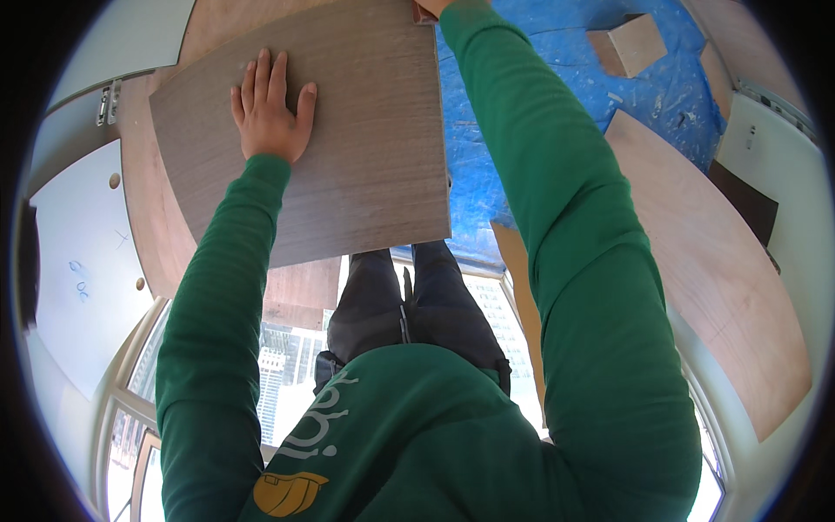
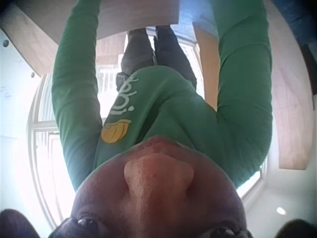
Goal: The person assembles a wooden cabinet door by hammering nails into pre-drilled holes, then uses a utility knife to trim excess material along the edges. The person finishes by sanding the edges with a sanding block.
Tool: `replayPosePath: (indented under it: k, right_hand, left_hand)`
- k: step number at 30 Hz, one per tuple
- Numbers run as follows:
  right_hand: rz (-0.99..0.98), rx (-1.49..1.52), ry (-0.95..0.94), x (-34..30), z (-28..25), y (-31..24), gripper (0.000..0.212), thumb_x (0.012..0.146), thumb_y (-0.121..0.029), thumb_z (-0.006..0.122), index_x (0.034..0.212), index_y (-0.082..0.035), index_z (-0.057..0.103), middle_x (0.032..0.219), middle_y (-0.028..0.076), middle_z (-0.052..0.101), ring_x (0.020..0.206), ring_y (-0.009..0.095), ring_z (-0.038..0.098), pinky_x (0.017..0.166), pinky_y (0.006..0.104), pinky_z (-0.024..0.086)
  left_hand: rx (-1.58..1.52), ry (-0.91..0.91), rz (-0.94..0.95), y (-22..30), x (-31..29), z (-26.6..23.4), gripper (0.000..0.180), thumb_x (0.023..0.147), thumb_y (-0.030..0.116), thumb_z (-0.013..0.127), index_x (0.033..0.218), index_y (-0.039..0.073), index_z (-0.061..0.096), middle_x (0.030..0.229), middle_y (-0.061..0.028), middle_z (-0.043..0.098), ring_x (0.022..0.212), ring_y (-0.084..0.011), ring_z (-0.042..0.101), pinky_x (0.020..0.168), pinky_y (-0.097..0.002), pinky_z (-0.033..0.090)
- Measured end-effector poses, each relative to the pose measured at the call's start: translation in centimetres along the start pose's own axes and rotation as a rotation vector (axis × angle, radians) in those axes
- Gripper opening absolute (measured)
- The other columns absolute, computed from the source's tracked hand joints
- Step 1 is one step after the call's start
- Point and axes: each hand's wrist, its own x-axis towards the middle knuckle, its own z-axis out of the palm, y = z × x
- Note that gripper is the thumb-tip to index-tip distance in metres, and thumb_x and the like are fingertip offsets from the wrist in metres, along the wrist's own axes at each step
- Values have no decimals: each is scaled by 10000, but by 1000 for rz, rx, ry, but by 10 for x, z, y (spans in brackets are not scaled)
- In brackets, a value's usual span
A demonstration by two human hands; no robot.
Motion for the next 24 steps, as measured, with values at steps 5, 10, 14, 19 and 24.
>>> replayPosePath:
  k: [5, 10, 14, 19, 24]
  right_hand:
    - [-22, -66, -26, 0, 8, -5, 743, 911, -477, 662, 1395, 64, 500, 1250, 332, 655, 1166, 474, 637, 1004, 514, 502]
    - [-1, 12, 10, -21, 2, -7, 713, 906, -471, 675, 1360, 58, 521, 1224, 314, 669, 1149, 469, 643, 987, 517, 504]
    - [2, 25, 9, -46, -4, -5, 646, 901, -454, 694, 1275, 51, 547, 1146, 300, 685, 1074, 478, 658, 937, 529, 516]
    - [170, 162, -168, -130, -21, 1, 565, 871, -469, 736, 1139, -11, 541, 994, 193, 721, 865, 408, 713, 785, 490, 575]
    - [246, 69, -123, -253, -23, 11, 540, 848, -394, 783, 1125, -7, 530, 1044, 218, 687, 929, 433, 684, 778, 514, 552]
  left_hand:
    - [5, 8, -22, -4, -4, 2, 677, 1024, 558, 456, 1587, 185, 403, 1683, -65, 330, 1579, -266, 226, 1297, -526, 106]
    - [11, -3, -18, -2, -3, 2, 688, 1028, 576, 453, 1594, 190, 394, 1688, -60, 326, 1582, -268, 220, 1296, -511, 95]
    - [11, 16, -7, -3, -2, 4, 686, 1026, 574, 454, 1591, 190, 398, 1684, -60, 332, 1579, -267, 230, 1295, -518, 104]
    - [5, 38, -5, -3, -2, 5, 682, 1025, 571, 448, 1589, 191, 402, 1675, -65, 346, 1574, -264, 240, 1295, -527, 118]
    - [16, 42, 0, -3, -3, 5, 692, 1024, 586, 454, 1591, 193, 403, 1681, -57, 338, 1576, -267, 237, 1293, -518, 112]
